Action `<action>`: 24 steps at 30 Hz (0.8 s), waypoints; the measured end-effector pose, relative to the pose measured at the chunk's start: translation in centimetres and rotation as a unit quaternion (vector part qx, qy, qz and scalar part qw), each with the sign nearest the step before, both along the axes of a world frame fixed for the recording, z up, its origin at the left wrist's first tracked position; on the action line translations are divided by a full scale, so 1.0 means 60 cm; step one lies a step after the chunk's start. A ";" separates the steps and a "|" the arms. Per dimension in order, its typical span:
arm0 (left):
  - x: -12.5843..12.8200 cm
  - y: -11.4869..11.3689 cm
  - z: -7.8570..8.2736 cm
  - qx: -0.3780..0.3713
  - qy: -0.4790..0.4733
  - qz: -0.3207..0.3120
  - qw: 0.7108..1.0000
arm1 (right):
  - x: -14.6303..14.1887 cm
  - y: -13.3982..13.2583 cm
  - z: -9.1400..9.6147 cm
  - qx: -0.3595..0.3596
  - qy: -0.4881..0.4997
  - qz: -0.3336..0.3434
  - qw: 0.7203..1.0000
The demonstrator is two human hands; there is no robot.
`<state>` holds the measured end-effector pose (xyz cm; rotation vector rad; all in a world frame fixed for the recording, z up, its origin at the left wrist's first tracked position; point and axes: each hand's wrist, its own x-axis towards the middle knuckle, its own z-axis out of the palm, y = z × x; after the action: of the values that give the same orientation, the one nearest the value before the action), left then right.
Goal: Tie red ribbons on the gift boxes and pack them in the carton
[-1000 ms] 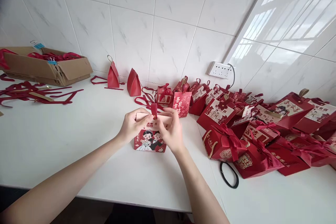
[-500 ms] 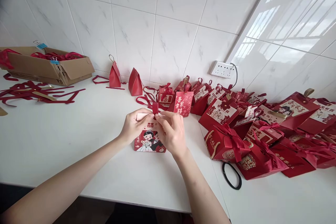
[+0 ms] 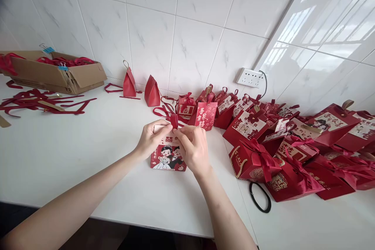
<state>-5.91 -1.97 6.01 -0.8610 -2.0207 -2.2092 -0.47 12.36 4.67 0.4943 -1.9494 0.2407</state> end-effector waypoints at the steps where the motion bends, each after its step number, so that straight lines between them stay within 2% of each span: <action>1: 0.000 -0.001 0.002 -0.001 -0.004 -0.004 1.000 | 0.000 0.000 0.001 0.004 -0.001 0.002 1.000; 11: 0.001 -0.009 0.009 -0.033 0.037 0.003 0.999 | 0.002 -0.003 0.001 -0.006 -0.028 0.056 0.998; 13: 0.000 -0.011 0.012 -0.040 0.045 0.001 0.998 | 0.002 -0.008 0.002 -0.041 -0.039 0.071 0.996; 15: -0.001 -0.014 0.013 -0.038 0.048 0.003 0.998 | 0.003 -0.013 0.005 -0.117 -0.053 0.085 0.988; 19: -0.002 -0.015 0.010 -0.028 0.048 -0.020 0.998 | 0.004 -0.015 0.014 -0.281 -0.164 0.104 0.940; 22: -0.001 -0.012 0.005 -0.012 0.029 -0.053 0.998 | 0.006 -0.013 0.020 -0.347 -0.263 0.109 0.894; 24: 0.000 -0.010 0.004 -0.012 0.018 -0.054 0.998 | 0.008 -0.013 0.022 -0.377 -0.287 0.115 0.873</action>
<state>-5.93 -2.57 6.28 -1.0283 -2.0351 -2.2112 0.00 11.60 6.02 0.1226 -2.1364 1.3737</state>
